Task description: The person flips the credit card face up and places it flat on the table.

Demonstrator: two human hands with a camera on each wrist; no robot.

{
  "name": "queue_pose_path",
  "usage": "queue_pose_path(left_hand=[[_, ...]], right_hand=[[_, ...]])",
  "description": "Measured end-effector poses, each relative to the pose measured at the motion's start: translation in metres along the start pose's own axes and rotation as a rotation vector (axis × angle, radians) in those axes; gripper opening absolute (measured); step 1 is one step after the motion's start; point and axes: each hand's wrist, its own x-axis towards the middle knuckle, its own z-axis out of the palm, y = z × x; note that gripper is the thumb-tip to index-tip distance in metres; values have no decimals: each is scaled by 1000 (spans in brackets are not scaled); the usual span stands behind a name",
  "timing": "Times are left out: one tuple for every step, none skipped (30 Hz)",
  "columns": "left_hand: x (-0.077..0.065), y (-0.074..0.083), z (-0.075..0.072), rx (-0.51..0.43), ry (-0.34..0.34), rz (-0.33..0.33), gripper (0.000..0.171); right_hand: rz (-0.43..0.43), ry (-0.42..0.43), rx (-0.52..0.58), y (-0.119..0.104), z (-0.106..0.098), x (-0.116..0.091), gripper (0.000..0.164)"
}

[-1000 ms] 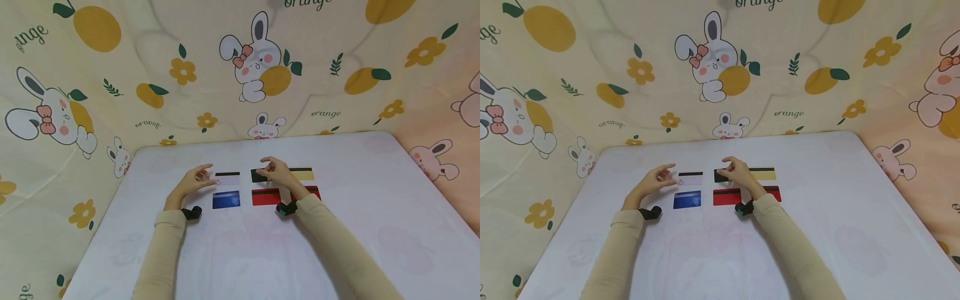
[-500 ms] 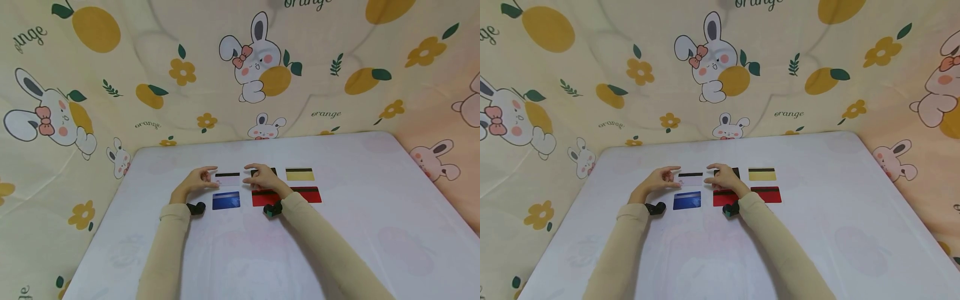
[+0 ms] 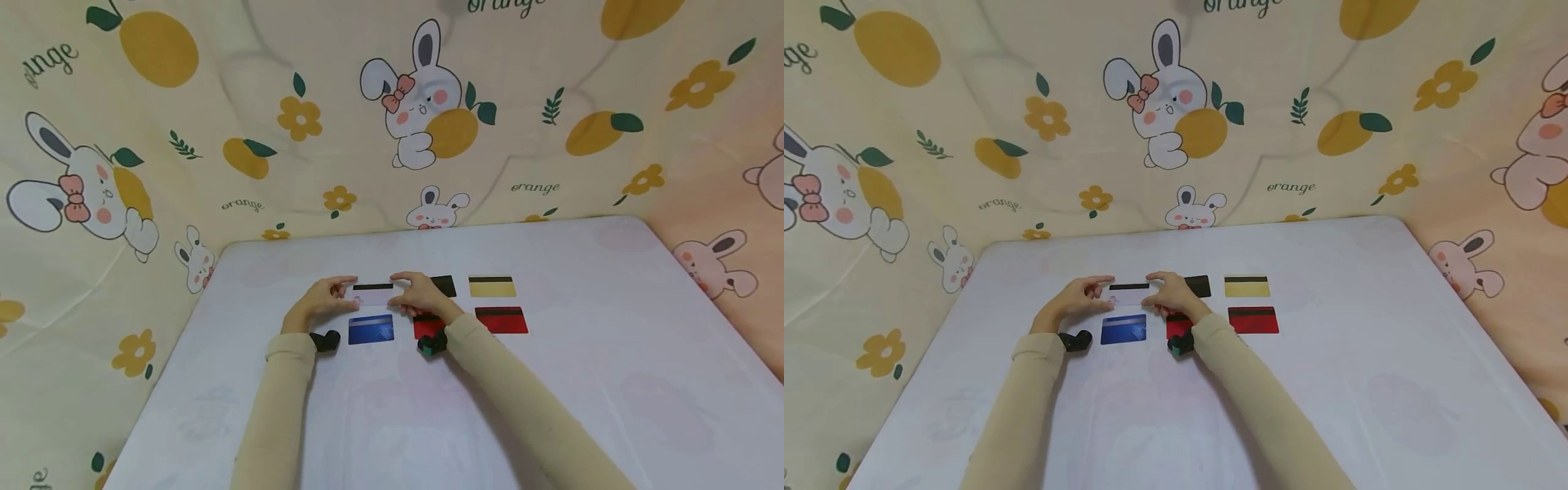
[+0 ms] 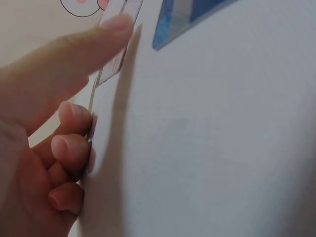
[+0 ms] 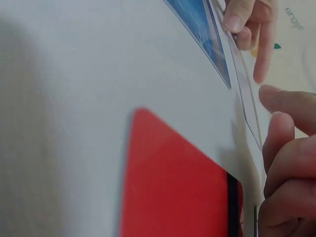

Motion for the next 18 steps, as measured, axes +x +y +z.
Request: queue_pose_path(left_hand=[[0, 1, 0, -9, 1, -10, 66], [-1, 1, 0, -16, 0, -19, 65], [-1, 2, 1, -21, -3, -29, 64], [-1, 3, 1, -27, -4, -38, 63], [-1, 3, 1, -34, -5, -48, 62], [-1, 4, 1, -38, -6, -53, 62], [-1, 4, 1, -40, -6, -57, 62], [-1, 4, 2, -40, -7, -58, 61], [-1, 4, 2, -37, -7, -56, 61], [-1, 4, 2, -35, -6, -54, 61], [-1, 4, 2, -30, -5, -46, 61], [-1, 3, 2, -21, -3, -37, 61], [0, 3, 2, -15, -3, -31, 61], [0, 3, 1, -9, -1, -23, 61], [0, 3, 1, -5, 1, -20, 61], [0, 3, 1, -1, 1, -17, 61], [0, 3, 1, 3, 2, -14, 61], [0, 3, 1, 5, 2, -17, 61]], right_hand=[[8, 4, -2, 0, 1, 1, 66], [15, 7, -2, -1, 2, 1, 66], [23, 9, -5, -1, 2, 2, 66], [30, 10, -7, -1, 3, 2, 66], [37, 11, -6, -1, 3, 2, 67], [43, 10, -9, -1, 3, 3, 67], [48, 10, -13, -1, 3, 3, 67], [52, 10, -17, -1, 3, 3, 66], [57, 12, -22, -1, 4, 4, 65], [61, 15, -27, -1, 4, 4, 65], [63, 19, -33, -1, 4, 4, 64], [65, 24, -39, -1, 4, 5, 63], [67, 29, -41, -1, 4, 6, 62], [69, 33, -40, 0, 4, 6, 62], [74, 36, -42, -1, 5, 7, 61], [77, 37, -41, -1, 5, 7, 61], [82, 38, -38, -1, 5, 7, 61], [88, 38, -35, -1, 5, 8, 60]])
